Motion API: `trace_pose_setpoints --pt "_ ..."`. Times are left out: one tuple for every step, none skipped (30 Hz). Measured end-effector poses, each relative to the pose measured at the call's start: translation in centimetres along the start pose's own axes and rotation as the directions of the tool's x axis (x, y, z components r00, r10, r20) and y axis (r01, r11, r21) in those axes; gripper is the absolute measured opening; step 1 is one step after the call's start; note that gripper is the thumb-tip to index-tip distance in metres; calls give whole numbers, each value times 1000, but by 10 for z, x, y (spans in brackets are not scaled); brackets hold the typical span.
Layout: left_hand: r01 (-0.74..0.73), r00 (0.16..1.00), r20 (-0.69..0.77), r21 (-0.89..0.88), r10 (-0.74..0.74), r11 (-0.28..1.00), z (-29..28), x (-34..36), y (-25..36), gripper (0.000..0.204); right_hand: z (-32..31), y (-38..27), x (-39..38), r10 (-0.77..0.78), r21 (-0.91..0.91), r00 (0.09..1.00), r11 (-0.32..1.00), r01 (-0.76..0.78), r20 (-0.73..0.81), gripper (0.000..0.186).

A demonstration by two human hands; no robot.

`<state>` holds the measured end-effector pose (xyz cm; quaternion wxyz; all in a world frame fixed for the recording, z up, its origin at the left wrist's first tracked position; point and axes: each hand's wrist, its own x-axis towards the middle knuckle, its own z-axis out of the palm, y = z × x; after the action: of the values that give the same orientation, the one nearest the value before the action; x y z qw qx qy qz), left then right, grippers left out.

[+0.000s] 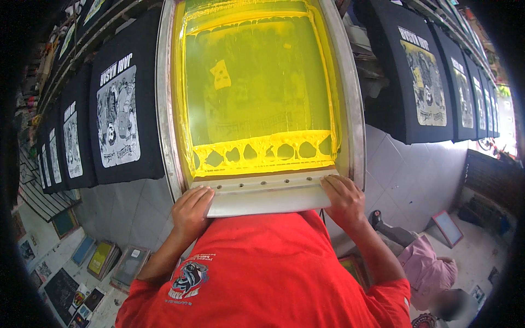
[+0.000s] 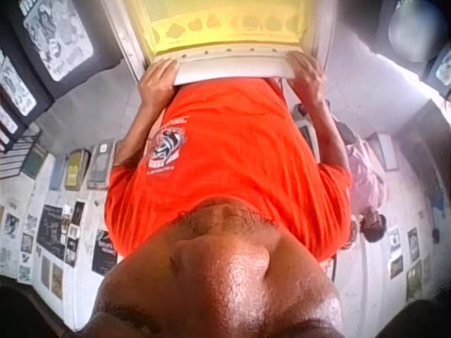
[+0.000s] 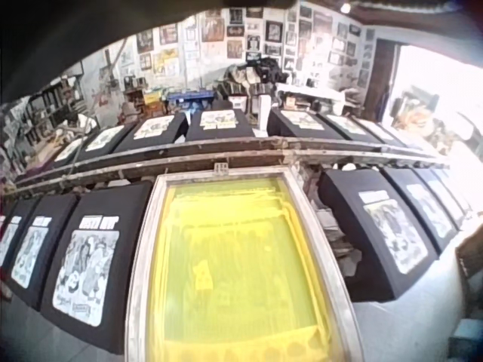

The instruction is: The person uses a squeegee to pull yellow ink across a screen-printing frame onto a black t-shirt. They repeatedly lift the frame, pull the squeegee, and reposition the frame to print multiple shirts in a row.

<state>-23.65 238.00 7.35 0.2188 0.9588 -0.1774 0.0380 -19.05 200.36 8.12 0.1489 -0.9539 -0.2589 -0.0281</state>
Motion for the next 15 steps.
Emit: trace_pose_setpoints --pt "0 1000 -19 19 1 1000 4 3 -2 33 7 1 2 -4 -14 1000 1000 3 -19 36" --pt "0 999 -38 38 2 999 7 7 -4 33 10 2 6 -7 -27 999 1000 6 -39 37" --pt "-5 998 -58 64 8 998 11 10 -6 29 10 5 12 -15 -40 999 999 13 -48 38" --pt "-6 997 -75 90 13 996 15 14 -9 26 13 8 20 -23 -50 998 999 20 -54 38" --pt "-8 996 -92 117 19 993 17 20 -12 22 15 12 29 -30 -59 998 998 27 -60 39" --pt "-14 997 -73 123 24 992 15 30 -18 24 16 16 40 -39 -43 997 998 36 -71 41" --pt "-9 997 -77 120 19 993 16 40 -24 24 16 21 52 -40 -28 997 999 39 -59 42" --pt "-5 997 -81 118 14 993 17 49 -30 24 15 26 63 -42 -13 998 999 42 -48 43" --pt "-1 996 -85 115 11 993 18 60 -37 25 16 32 75 -44 2 998 999 44 -37 44" --pt "-1 996 -88 120 12 993 16 71 -44 29 23 40 85 -73 -21 994 997 72 -77 48" --pt "-6 996 -82 123 16 992 14 84 -51 31 24 47 96 -66 -26 996 998 65 -58 50" --pt "-11 997 -77 126 21 992 13 97 -58 33 23 52 108 -59 -30 998 998 58 -38 51" --pt "-12 997 -72 133 22 991 13 109 -67 35 20 57 124 -56 -32 998 998 55 -20 53" --pt "-19 996 -89 149 32 989 15 121 -76 41 17 59 142 -31 1 999 1000 31 4 50" --pt "-7 996 -86 148 20 989 17 133 -87 45 21 67 156 -51 -5 999 999 51 -13 49"
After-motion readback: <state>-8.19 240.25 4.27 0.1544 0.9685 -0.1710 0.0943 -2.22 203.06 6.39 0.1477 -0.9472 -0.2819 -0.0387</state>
